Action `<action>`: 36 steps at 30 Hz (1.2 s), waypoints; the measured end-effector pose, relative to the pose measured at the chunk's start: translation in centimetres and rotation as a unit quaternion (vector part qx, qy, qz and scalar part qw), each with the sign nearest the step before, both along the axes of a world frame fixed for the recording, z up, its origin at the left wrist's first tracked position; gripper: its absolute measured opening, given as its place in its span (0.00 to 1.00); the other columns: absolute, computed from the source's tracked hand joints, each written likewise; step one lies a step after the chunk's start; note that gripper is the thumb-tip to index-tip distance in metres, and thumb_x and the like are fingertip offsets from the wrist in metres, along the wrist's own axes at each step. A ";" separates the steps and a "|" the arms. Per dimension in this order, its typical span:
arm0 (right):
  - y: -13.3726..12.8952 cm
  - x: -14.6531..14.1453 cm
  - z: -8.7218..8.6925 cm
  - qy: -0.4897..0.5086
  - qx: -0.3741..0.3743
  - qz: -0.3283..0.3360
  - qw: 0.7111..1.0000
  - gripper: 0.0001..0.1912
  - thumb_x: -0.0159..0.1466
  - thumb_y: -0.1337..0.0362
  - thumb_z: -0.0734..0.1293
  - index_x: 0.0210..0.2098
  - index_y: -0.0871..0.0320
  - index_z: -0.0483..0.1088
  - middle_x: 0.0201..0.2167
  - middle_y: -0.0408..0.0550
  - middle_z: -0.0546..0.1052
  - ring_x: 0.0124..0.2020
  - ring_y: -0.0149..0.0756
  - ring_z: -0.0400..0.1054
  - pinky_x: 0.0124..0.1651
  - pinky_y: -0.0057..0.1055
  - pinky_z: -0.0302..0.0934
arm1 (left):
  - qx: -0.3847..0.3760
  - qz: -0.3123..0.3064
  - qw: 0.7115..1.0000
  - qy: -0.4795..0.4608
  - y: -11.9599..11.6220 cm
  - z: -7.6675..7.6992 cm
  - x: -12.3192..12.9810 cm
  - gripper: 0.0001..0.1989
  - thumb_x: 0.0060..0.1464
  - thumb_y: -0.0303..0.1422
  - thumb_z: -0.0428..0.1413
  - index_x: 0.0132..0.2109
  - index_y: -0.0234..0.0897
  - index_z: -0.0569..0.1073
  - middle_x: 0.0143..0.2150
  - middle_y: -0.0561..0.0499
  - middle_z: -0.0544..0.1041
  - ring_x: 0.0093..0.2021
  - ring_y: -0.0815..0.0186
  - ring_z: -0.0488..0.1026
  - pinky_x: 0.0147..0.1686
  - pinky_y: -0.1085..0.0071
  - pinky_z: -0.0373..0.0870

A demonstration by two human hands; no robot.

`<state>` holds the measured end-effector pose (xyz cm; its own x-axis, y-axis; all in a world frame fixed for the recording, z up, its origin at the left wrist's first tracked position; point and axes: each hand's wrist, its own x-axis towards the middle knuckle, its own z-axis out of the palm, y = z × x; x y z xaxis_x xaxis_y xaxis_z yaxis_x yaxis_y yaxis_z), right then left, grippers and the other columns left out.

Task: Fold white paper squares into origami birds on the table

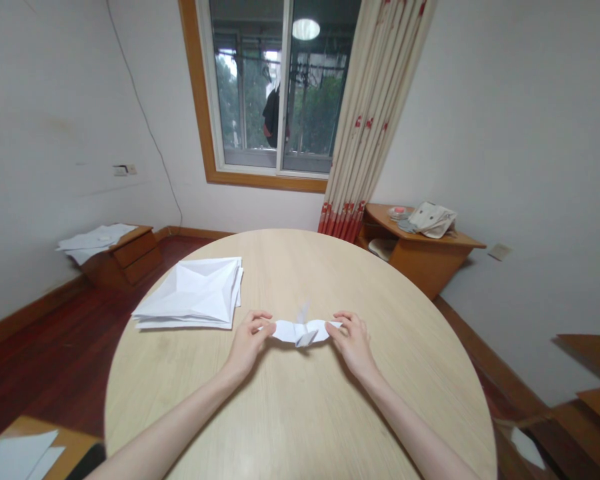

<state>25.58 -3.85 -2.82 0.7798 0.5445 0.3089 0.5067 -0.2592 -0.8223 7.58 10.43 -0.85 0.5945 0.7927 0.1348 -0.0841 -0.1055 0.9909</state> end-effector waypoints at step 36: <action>-0.8 -2.2 1.5 -0.335 0.009 0.093 0.938 0.09 0.68 0.63 0.57 0.36 0.54 0.68 0.43 0.51 0.71 0.46 0.44 0.62 0.46 0.42 0.54 | 0.187 -0.081 0.978 0.038 -1.6 0.7 -0.9 0.26 0.62 0.48 0.45 0.26 0.35 0.72 0.41 0.45 0.68 0.41 0.61 0.70 0.41 0.67 0.68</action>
